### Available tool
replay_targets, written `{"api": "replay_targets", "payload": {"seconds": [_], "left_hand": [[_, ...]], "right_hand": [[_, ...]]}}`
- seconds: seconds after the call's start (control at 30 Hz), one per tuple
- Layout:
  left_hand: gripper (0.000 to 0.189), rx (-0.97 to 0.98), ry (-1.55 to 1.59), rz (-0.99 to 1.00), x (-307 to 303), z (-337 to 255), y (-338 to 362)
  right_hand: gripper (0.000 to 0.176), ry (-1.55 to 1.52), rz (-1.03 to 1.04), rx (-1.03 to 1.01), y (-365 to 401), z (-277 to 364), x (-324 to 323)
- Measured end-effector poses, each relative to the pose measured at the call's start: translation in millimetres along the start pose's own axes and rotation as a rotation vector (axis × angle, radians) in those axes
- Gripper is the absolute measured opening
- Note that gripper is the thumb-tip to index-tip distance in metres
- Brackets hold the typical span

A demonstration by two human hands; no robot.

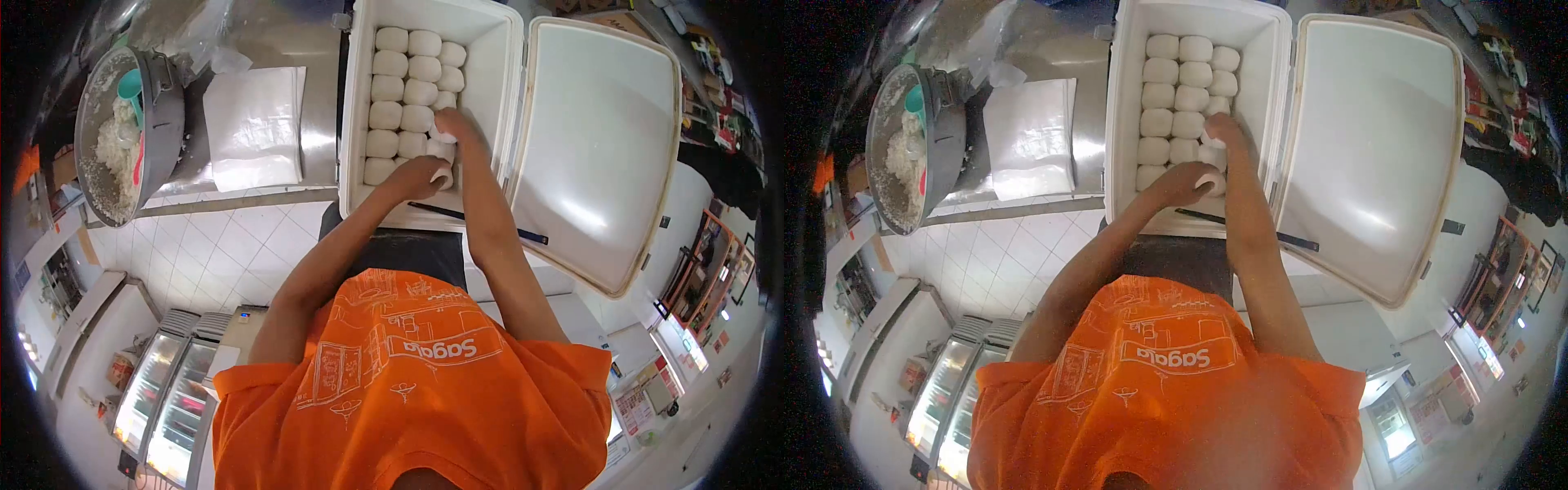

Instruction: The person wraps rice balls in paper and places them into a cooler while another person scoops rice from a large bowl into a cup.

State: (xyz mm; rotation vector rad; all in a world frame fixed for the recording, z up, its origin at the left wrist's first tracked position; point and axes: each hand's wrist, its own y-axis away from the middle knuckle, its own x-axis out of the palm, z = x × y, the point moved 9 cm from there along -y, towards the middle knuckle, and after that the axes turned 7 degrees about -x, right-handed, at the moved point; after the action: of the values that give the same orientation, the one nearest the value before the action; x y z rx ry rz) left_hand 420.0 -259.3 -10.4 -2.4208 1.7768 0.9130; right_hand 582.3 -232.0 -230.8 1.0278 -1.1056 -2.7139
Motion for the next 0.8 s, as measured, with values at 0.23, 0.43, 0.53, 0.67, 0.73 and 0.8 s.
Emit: {"api": "replay_targets", "payload": {"seconds": [0.23, 0.43, 0.53, 0.67, 0.73, 0.8], "left_hand": [[0.007, 0.027, 0.582, -0.022, -211, -87, 132], [0.012, 0.838, 0.241, 0.000, -370, -265, 322], [0.014, 1.020, 0.061, 0.009, -368, -334, 405], [0.016, 1.131, -0.095, -0.022, -342, -382, 484], [0.017, 1.148, -0.138, -0.041, -329, -392, 513], [0.018, 1.162, -0.169, -0.063, -319, -395, 541]], "right_hand": [[0.040, 0.150, -0.277, -0.485, 80, 107, -77], [0.028, -0.299, -0.070, -1.283, 349, 341, -314], [0.027, -0.302, 0.107, -1.893, 522, 424, -348], [0.024, -0.288, 0.270, -2.219, 627, 474, -295], [0.023, -0.313, 0.303, -2.289, 653, 485, -266], [0.022, -0.323, 0.331, -2.333, 670, 494, -240]]}}
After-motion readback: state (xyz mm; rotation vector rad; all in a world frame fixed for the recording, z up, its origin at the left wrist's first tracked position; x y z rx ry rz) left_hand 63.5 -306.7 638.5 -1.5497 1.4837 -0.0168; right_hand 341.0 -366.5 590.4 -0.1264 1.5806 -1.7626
